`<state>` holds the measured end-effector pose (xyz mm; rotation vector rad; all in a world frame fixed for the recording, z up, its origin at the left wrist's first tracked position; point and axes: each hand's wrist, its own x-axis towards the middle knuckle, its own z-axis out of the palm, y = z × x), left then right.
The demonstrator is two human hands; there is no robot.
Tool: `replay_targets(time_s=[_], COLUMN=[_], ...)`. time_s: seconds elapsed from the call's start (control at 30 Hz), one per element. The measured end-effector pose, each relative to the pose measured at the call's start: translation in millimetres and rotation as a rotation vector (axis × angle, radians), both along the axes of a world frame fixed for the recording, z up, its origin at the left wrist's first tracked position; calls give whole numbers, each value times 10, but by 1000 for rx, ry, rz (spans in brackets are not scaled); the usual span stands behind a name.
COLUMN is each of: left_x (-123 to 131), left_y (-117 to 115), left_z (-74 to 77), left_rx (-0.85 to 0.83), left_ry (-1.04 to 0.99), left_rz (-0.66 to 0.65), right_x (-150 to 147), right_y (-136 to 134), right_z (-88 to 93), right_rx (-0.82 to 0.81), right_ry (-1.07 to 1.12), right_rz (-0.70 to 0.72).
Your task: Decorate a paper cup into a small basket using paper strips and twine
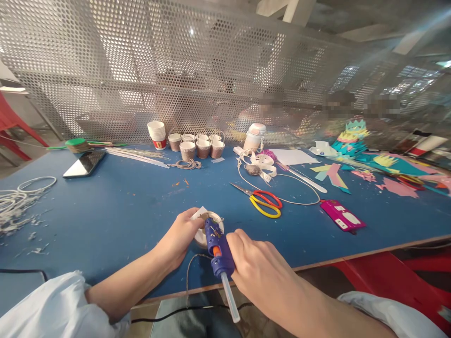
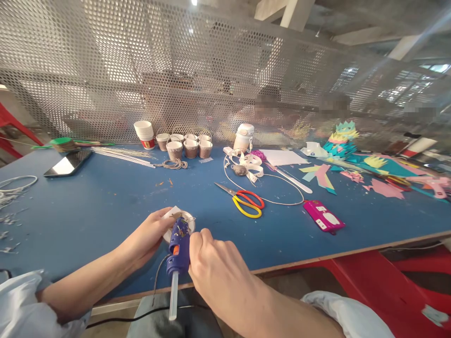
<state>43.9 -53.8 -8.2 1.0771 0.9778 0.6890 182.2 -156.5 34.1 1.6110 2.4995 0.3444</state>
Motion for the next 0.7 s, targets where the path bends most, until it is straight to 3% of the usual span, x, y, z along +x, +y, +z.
replay_targets(time_s=[0.33, 0.7], left_x=[9, -9], left_y=[-7, -2], left_z=[-33, 24], left_rx=[5, -41], left_ry=[20, -46], left_rz=[14, 21], right_x=[8, 300], right_y=[-36, -138], right_z=[-11, -70], right_rx=[13, 83], right_ry=[13, 1020], right_rz=[-28, -316])
